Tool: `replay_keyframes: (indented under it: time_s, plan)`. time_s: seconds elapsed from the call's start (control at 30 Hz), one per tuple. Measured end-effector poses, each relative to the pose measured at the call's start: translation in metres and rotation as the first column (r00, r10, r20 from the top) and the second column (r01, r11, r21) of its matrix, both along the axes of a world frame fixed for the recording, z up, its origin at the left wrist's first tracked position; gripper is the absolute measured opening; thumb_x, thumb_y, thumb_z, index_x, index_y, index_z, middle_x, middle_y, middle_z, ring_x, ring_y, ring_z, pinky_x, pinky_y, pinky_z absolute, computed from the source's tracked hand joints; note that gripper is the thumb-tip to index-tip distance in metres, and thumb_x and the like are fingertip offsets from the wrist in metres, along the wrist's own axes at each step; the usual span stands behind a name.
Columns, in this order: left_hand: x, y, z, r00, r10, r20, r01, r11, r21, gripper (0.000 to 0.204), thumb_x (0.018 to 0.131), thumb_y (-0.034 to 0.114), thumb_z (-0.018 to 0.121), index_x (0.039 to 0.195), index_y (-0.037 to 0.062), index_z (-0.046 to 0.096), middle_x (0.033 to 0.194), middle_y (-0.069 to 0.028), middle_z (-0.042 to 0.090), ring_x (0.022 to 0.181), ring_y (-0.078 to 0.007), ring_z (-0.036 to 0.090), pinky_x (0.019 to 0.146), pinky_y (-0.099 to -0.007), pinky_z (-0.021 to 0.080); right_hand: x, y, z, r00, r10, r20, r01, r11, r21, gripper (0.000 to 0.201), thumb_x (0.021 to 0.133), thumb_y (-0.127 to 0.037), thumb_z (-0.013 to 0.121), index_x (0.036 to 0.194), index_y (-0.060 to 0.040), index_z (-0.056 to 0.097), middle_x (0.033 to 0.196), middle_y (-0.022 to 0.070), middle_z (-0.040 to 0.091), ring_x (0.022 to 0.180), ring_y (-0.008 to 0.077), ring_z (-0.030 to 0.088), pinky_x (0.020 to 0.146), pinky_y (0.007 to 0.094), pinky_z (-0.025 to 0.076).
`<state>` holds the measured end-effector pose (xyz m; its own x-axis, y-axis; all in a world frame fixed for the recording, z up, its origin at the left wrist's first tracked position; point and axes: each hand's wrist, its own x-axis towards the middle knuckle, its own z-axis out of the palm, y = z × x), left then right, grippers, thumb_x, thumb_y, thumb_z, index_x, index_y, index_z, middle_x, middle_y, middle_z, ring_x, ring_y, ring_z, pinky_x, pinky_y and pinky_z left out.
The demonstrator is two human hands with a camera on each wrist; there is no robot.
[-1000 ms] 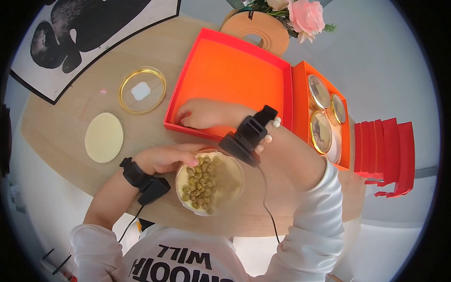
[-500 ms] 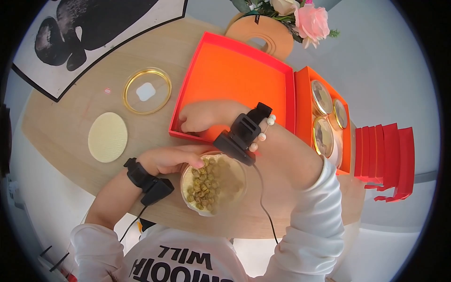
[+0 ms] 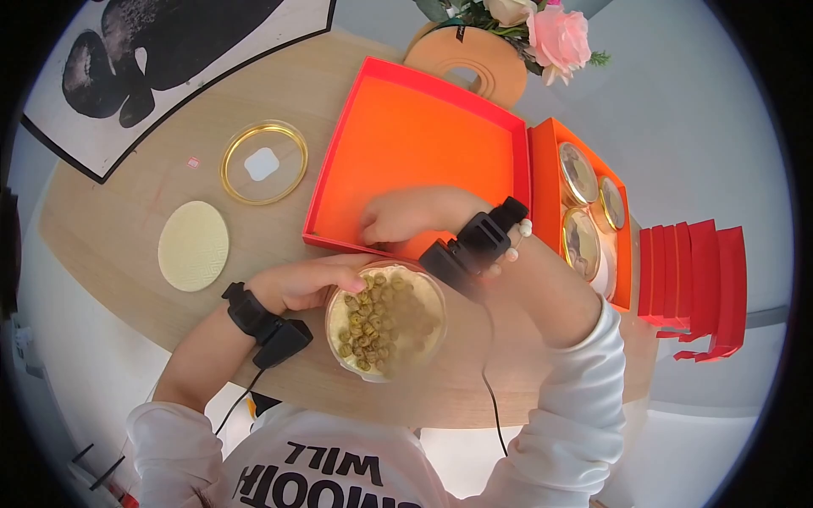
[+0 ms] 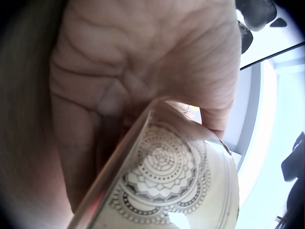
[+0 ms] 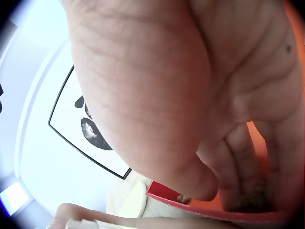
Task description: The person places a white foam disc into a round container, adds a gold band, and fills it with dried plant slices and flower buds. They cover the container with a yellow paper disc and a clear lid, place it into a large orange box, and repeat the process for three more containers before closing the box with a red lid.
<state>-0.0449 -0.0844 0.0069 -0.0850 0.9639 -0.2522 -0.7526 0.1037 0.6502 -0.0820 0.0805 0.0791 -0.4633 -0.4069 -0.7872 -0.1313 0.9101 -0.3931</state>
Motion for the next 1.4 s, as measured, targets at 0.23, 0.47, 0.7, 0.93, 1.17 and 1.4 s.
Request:
replay_keyframes:
  time_s: [0.23, 0.47, 0.7, 0.93, 1.17, 1.4]
  plan:
    - [0.000, 0.000, -0.002, 1.000, 0.013, -0.015, -0.013, 1.000, -0.005, 0.064, 0.075, 0.024, 0.056, 0.131, 0.0048, 0.031, 0.123, -0.0068, 0.045, 0.112, -0.0142, 0.045, 0.091, -0.0295, 0.038, 0.012, 0.014, -0.001, 0.977, -0.204, 0.055, 0.210, 0.968, -0.137, 0.029, 0.084, -0.022, 0.047, 0.099, 0.0002, 0.057, 0.090, 0.0095, 0.061, 0.081, 0.0155, 0.058, 0.075, 0.0273, 0.045]
    - [0.001, 0.001, -0.004, 1.000, 0.023, -0.012, -0.023, 1.000, -0.001, 0.067, 0.074, 0.025, 0.057, 0.131, 0.0037, 0.029, 0.124, -0.0070, 0.044, 0.112, -0.0147, 0.044, 0.092, -0.0292, 0.037, 0.016, 0.017, -0.008, 0.991, -0.106, -0.084, 0.099, 0.992, -0.081, 0.030, 0.085, -0.025, 0.046, 0.099, -0.0012, 0.058, 0.089, 0.0101, 0.060, 0.081, 0.0171, 0.057, 0.075, 0.0277, 0.044]
    - [0.000, 0.000, 0.001, 1.000, -0.015, -0.004, 0.015, 1.000, 0.025, 0.068, 0.074, 0.025, 0.058, 0.131, 0.0036, 0.029, 0.125, -0.0071, 0.043, 0.113, -0.0144, 0.043, 0.092, -0.0288, 0.036, 0.021, 0.014, -0.016, 0.969, -0.047, -0.244, 0.023, 0.995, -0.101, 0.033, 0.087, -0.028, 0.040, 0.100, -0.0028, 0.058, 0.089, 0.0103, 0.060, 0.078, 0.0176, 0.056, 0.072, 0.0289, 0.043]
    - [0.000, 0.000, 0.000, 1.000, 0.008, -0.013, -0.008, 1.000, -0.004, 0.071, 0.072, 0.027, 0.058, 0.132, 0.0040, 0.028, 0.126, -0.0073, 0.042, 0.114, -0.0147, 0.042, 0.093, -0.0287, 0.035, 0.021, 0.018, -0.011, 0.981, -0.192, -0.036, 0.185, 0.974, -0.129, 0.035, 0.087, -0.031, 0.042, 0.095, 0.0000, 0.057, 0.082, 0.0079, 0.058, 0.073, 0.0167, 0.054, 0.068, 0.0278, 0.043]
    - [0.000, 0.000, 0.003, 0.999, 0.007, -0.045, -0.007, 1.000, -0.008, 0.073, 0.072, 0.030, 0.058, 0.133, 0.0039, 0.027, 0.126, -0.0073, 0.041, 0.115, -0.0150, 0.041, 0.093, -0.0285, 0.035, 0.026, 0.035, -0.005, 0.895, -0.413, 0.166, 0.445, 0.846, -0.294, 0.015, 0.083, -0.015, 0.054, 0.086, -0.0005, 0.058, 0.075, 0.0006, 0.055, 0.066, 0.0067, 0.050, 0.060, 0.0201, 0.042]
    - [0.001, 0.001, 0.003, 1.000, 0.017, -0.022, -0.017, 1.000, 0.025, 0.069, 0.074, 0.028, 0.057, 0.132, 0.0037, 0.028, 0.126, -0.0086, 0.042, 0.114, -0.0159, 0.043, 0.093, -0.0293, 0.036, 0.043, 0.041, 0.054, 0.851, -0.512, 0.116, 0.508, 0.750, -0.423, 0.012, 0.078, -0.009, 0.060, 0.085, 0.0010, 0.059, 0.076, 0.0013, 0.057, 0.064, 0.0066, 0.052, 0.059, 0.0197, 0.043]
